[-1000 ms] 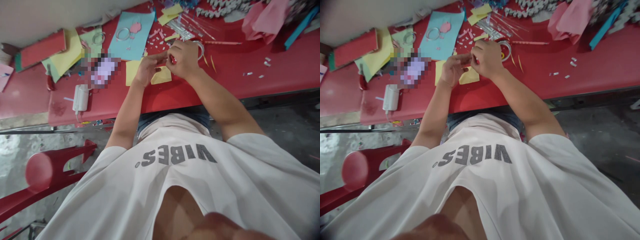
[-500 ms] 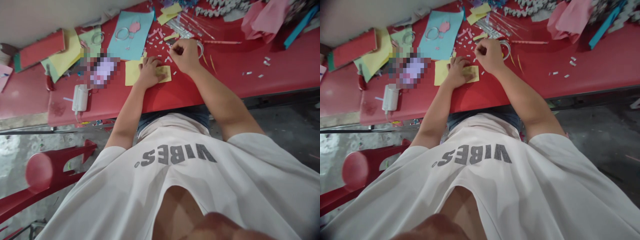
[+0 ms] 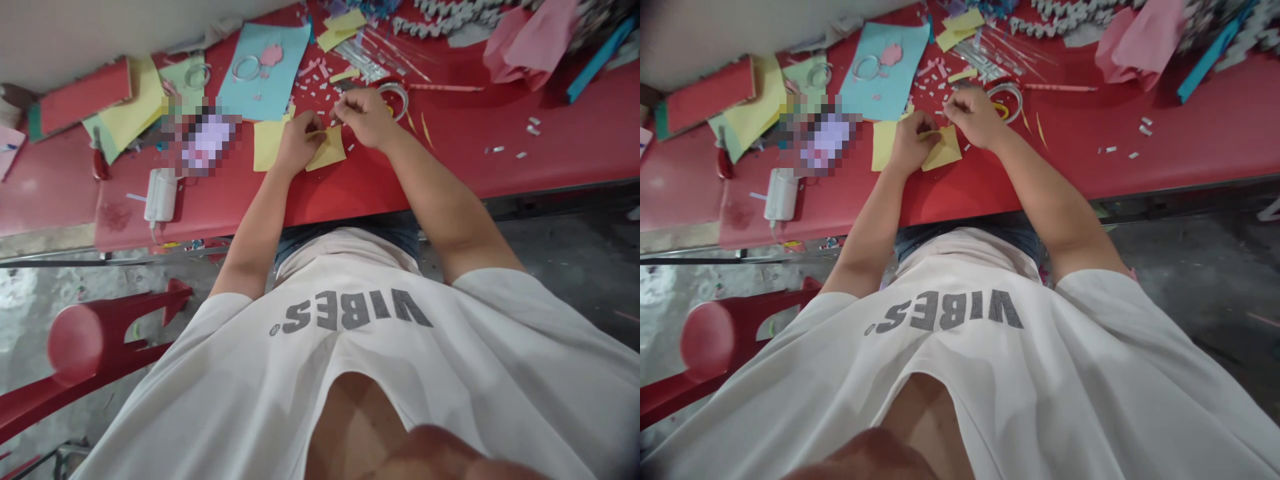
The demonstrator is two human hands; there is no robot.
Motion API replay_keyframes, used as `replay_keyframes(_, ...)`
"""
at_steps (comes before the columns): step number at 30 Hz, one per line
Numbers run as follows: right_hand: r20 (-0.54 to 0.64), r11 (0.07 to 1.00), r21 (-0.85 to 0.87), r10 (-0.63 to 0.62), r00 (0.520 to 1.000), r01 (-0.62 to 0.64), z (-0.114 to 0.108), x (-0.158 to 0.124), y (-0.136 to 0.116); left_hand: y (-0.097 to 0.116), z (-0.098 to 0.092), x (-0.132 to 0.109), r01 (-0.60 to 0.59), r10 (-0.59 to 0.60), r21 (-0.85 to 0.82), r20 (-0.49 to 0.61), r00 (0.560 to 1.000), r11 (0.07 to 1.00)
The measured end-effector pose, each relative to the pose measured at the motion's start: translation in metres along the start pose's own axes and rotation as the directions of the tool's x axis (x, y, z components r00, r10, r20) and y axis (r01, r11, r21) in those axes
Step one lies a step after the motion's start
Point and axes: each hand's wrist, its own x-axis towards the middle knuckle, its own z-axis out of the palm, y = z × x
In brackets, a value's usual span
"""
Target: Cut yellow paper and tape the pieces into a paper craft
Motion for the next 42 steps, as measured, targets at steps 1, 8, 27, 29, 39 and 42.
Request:
replay_keyframes(1,0.006,1.000,0.013,-0.014,1.000,0.014,-0.001,-0.001,-0.002,-0.001,0.002,0.001,-0.028,0.028,0.018,-0.039,0.999,0.999)
replay_keyframes(8,0.045,0.998,0.023,-0.065,0.997,0.064,-0.004,-0.005,0.000,-0.008,0.009,0.001,-0.202,0.201,0.003,-0.100,0.974,0.979)
replay_keyframes(27,0.041,0.998,0.042,-0.053,0.998,0.051,-0.012,-0.006,0.001,0.001,0.002,-0.002,-0.230,0.237,0.155,-0.023,0.971,0.961)
replay_keyframes(29,0.053,0.998,0.055,-0.028,0.998,0.025,-0.011,-0.006,0.002,0.002,0.002,-0.002,-0.252,0.258,0.195,-0.007,0.966,0.948)
replay_keyframes(39,0.120,0.987,0.153,0.035,0.992,-0.053,-0.005,-0.003,0.008,0.017,-0.001,-0.007,-0.285,0.280,0.313,0.061,0.958,0.906)
replay_keyframes(42,0.124,0.987,0.154,0.028,0.992,-0.047,-0.003,-0.004,0.009,0.020,0.000,-0.008,-0.244,0.232,0.328,0.075,0.970,0.913)
